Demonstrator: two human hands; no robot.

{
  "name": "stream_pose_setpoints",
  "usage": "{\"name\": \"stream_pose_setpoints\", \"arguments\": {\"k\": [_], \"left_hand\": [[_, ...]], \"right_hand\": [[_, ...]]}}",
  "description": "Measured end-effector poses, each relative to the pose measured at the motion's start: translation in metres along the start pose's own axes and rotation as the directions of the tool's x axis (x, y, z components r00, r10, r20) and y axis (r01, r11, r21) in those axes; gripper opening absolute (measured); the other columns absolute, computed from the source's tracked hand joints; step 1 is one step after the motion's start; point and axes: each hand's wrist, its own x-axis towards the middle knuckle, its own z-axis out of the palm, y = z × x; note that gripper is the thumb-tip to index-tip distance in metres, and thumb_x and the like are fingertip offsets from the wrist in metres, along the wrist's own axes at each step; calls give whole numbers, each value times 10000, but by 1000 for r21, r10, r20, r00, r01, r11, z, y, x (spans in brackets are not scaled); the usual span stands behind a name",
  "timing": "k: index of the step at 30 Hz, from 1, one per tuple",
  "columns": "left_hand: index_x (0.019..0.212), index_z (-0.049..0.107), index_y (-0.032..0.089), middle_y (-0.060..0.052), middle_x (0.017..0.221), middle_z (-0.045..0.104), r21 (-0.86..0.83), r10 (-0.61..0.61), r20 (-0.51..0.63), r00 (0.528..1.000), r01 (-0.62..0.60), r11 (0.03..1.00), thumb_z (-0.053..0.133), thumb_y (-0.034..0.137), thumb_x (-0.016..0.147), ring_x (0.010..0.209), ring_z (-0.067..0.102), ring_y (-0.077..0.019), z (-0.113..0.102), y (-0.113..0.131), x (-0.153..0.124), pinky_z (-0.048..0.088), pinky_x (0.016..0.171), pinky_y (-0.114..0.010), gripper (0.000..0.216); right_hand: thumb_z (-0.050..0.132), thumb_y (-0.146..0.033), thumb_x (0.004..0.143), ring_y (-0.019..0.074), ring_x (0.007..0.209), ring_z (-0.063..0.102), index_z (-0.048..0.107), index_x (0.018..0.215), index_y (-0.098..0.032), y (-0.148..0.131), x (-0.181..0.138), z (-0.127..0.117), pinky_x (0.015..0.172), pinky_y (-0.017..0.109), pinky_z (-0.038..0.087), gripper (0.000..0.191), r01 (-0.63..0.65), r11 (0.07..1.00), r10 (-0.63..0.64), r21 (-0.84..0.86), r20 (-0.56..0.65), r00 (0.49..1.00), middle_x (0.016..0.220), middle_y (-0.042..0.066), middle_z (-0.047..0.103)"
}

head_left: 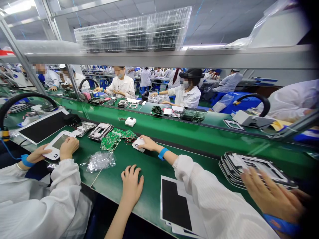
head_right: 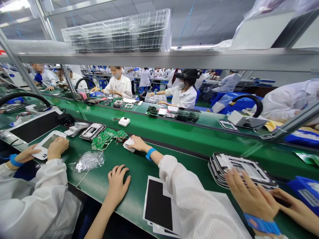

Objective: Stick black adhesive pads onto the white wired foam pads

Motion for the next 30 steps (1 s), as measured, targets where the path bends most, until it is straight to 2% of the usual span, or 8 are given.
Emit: {"name": "stream_pose_setpoints", "arguments": {"k": [3, 6, 9, 13, 17, 19, 25, 30], "left_hand": [[1054, 641, 184, -107, 1197, 636, -166, -66, 10, 998, 67, 984, 548, 90, 828, 1168, 509, -294, -4, -2, 21, 349, 1014, -533, 261], [1079, 617, 170, -76, 1100, 652, -353, -181, 48, 982, 186, 917, 572, 174, 879, 1018, 596, -204, -5, -10, 63, 466, 939, -432, 205], [1103, 601, 149, -73, 1080, 636, -493, -343, 137, 929, 364, 790, 569, 337, 914, 919, 630, -186, 1, -21, 112, 543, 805, -391, 268], [1153, 578, 141, -83, 1090, 627, -607, -454, 294, 841, 531, 591, 567, 353, 916, 890, 635, -182, 14, -30, 150, 559, 753, -368, 318], [1153, 580, 145, -83, 1105, 625, -674, -452, 379, 807, 576, 463, 568, 350, 915, 914, 633, -188, 20, -34, 156, 555, 775, -381, 315], [1162, 577, 146, -86, 1121, 621, -692, -450, 408, 795, 590, 415, 570, 346, 914, 931, 630, -194, 19, -36, 156, 553, 789, -390, 319], [1175, 571, 147, -90, 1141, 614, -729, -452, 460, 764, 616, 298, 575, 336, 912, 949, 627, -200, 18, -41, 160, 551, 801, -397, 324], [1159, 577, 146, -85, 1122, 620, -745, -461, 468, 754, 617, 252, 576, 331, 911, 931, 630, -193, 18, -41, 162, 554, 786, -386, 310]], "right_hand": [[591, -369, 920, 232, 1026, 602, 559, 1213, -164, 0, -2, 0, 870, 448, 508, 359, -6, 1000, 6, 9, -6, 1000, 1189, 88, 594], [593, -374, 917, 228, 1012, 603, 561, 1204, -163, 1, -2, 1, 861, 441, 509, 358, -9, 999, 10, 34, -15, 1000, 1166, 84, 599], [593, -382, 914, 218, 976, 607, 561, 1190, -161, 2, -1, 1, 841, 425, 510, 355, -10, 998, 12, 70, -24, 1000, 1131, 77, 605], [635, -420, 867, 183, 842, 603, 557, 1138, -161, 4, 1, 1, 745, 359, 502, 383, -13, 992, 17, 125, -27, 999, 1019, 54, 615], [787, -523, 641, 206, 832, 567, 531, 1089, -185, 5, 2, 3, 692, 318, 450, 617, -37, 985, 48, 170, -61, 997, 964, 45, 611], [806, -565, 569, 223, 853, 556, 523, 1075, -194, 5, 2, 5, 695, 313, 435, 688, -54, 981, 69, 184, -80, 994, 970, 52, 606], [776, -584, 585, 229, 895, 551, 512, 1078, -208, 7, 1, 8, 714, 304, 435, 673, -90, 974, 113, 207, -104, 988, 1004, 55, 594], [785, -568, 575, 234, 880, 547, 514, 1070, -192, 4, 0, 9, 715, 314, 426, 678, -99, 973, 124, 210, -111, 986, 989, 65, 588]]}}
